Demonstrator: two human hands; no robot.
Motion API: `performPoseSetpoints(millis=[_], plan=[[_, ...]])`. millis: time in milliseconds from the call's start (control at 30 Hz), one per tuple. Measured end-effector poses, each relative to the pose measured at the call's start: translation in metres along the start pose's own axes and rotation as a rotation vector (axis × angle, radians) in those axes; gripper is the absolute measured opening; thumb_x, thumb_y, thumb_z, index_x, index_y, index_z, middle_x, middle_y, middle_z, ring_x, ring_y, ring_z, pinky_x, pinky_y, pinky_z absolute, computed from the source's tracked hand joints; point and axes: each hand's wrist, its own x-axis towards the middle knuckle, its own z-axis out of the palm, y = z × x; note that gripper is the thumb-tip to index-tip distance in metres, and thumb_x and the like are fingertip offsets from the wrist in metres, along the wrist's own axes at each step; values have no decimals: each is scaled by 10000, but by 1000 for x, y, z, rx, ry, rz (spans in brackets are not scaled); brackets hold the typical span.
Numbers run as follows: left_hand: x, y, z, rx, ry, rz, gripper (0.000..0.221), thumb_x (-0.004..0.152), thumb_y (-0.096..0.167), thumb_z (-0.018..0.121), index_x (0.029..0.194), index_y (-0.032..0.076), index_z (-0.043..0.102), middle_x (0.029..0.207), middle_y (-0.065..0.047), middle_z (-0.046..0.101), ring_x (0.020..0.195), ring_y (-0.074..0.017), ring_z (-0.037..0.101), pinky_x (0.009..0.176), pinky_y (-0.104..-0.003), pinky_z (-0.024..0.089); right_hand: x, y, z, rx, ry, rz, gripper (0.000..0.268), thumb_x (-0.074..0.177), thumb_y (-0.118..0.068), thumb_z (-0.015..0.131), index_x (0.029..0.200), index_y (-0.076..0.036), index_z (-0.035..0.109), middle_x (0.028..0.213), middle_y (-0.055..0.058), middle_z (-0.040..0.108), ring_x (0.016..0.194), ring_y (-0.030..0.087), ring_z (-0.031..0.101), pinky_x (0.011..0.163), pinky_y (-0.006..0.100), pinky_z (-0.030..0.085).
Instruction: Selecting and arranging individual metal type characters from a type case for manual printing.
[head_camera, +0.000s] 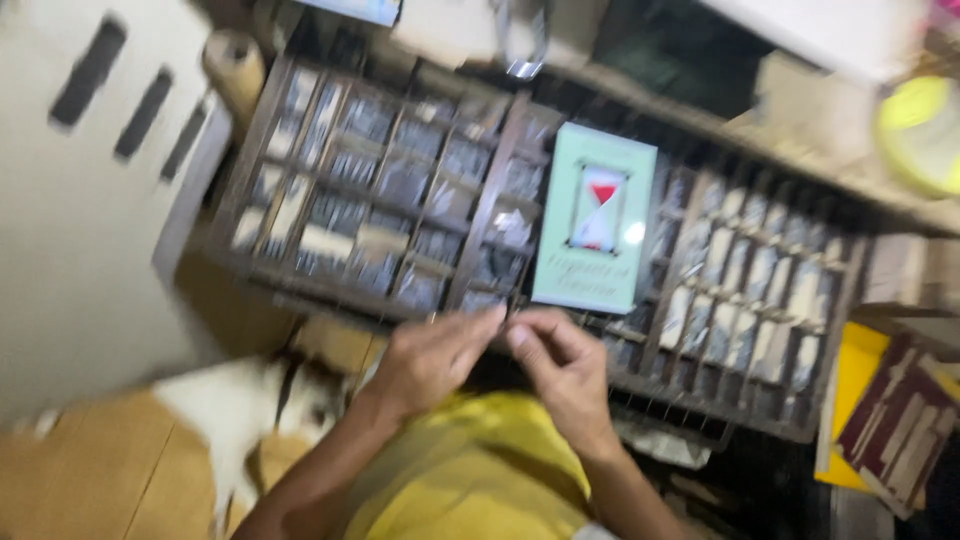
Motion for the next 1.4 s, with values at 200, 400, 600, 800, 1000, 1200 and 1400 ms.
performPoseSetpoints(millis=[200, 400, 600, 800, 1000, 1200, 1400], plan=[[3, -24, 2, 435, -217, 478, 339, 1037, 69, 534, 1357, 3, 625, 1232, -87, 730, 1022, -143, 747, 726, -286, 578, 15, 1, -13, -319, -9, -254, 97, 854, -148, 775, 941, -118, 806, 873, -4, 822, 788, 93, 729, 767, 245, 576], [44, -22, 15, 252, -79, 110, 858, 756, 363, 925, 1483, 195, 502, 1450, -30, 635, 921, -117, 822, 709, -263, 709, 70, -61, -47, -364, 148, -235, 106, 891, -136, 713, 949, -87, 786, 924, 78, 833, 846, 178, 779, 812, 304, 658], [110, -48, 26, 360, -111, 281, 736, 855, 377, 806, 1468, 101, 506, 1495, -153, 552, 1386, -328, 527, 1181, -493, 424, 197, -119, -120, -640, 600, -605, 129, 958, -122, 687, 1065, -70, 735, 1043, 93, 766, 978, 203, 694, 898, 363, 550], [233, -23, 48, 361, -16, 365, 684, 804, 426, 827, 1352, 56, 653, 1332, -168, 631, 1326, -432, 550, 1136, -634, 351, 234, -128, -120, -585, 638, -473, 69, 861, -164, 781, 924, -186, 798, 822, 9, 762, 898, 208, 682, 889, 367, 520], [303, -33, 85, 444, -346, 225, 807, 722, 632, 793, 1309, 92, 670, 1317, -181, 597, 1379, -450, 478, 1179, -699, 222, 240, -123, -126, -636, 605, -463, 97, 833, -199, 807, 921, -237, 793, 819, -17, 767, 929, 211, 686, 884, 356, 539], [307, -39, 95, 534, -408, 247, 818, 720, 605, 798, 1374, 150, 613, 1362, -160, 552, 1410, -430, 430, 1176, -711, 185, 231, -134, -118, -647, 550, -436, 96, 862, -191, 774, 937, -246, 796, 847, -9, 773, 977, 225, 689, 923, 370, 532], [306, -47, 97, 550, -399, 315, 773, 767, 513, 819, 1401, 143, 577, 1341, -177, 547, 1363, -440, 476, 1138, -710, 260, 232, -131, -123, -642, 528, -470, 108, 913, -164, 720, 973, -224, 787, 858, 8, 775, 939, 240, 694, 907, 375, 539]])
